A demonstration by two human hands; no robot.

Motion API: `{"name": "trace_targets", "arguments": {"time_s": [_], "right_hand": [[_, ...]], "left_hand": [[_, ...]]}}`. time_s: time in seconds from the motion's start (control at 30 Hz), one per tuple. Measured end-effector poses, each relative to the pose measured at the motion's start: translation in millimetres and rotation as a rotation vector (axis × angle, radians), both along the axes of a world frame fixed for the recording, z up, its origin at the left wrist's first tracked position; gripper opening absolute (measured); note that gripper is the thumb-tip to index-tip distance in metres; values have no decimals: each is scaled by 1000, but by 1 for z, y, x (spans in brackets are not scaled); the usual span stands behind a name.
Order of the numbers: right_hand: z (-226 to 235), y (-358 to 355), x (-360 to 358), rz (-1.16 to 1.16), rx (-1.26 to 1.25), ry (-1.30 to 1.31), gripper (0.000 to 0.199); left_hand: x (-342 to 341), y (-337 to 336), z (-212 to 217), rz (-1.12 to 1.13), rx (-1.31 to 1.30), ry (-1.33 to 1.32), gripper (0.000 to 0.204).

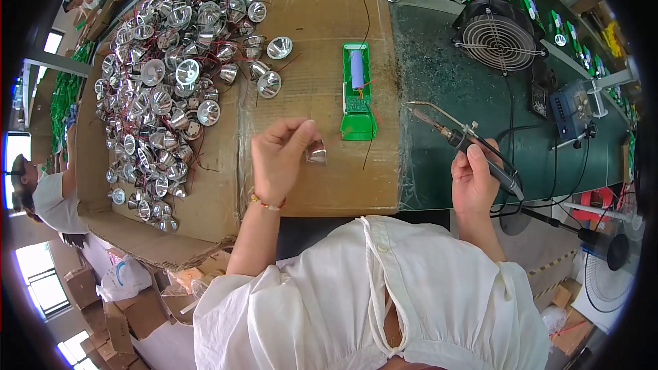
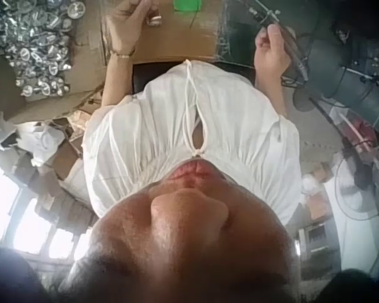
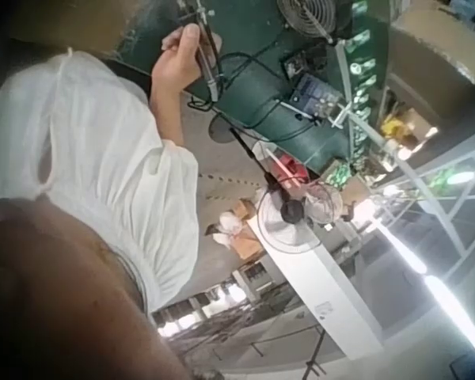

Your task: Soldering electrical wires onto small circuit boards for light fixtures on an assembly line.

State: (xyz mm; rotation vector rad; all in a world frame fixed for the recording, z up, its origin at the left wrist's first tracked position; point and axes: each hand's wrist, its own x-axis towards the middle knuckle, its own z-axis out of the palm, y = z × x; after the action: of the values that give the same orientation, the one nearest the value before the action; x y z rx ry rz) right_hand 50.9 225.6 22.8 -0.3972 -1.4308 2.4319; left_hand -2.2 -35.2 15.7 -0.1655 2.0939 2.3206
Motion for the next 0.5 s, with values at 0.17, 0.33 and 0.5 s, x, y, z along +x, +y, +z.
{"name": "trace_targets", "arguments": {"time_s": [0.17,0.33,0.5], "right_hand": [[-1,-1,-2,-3,4,6,9],[-2,-3,-5,-18,-12,-9,9],[-5,-3,-8,-3,-8,-19,10]], "left_hand": [[1,12,2,-68,-181,-40,14],[0,18,1,-92,-180,-99,17],[-4,21,-3,-102,-322,-42,20]]}}
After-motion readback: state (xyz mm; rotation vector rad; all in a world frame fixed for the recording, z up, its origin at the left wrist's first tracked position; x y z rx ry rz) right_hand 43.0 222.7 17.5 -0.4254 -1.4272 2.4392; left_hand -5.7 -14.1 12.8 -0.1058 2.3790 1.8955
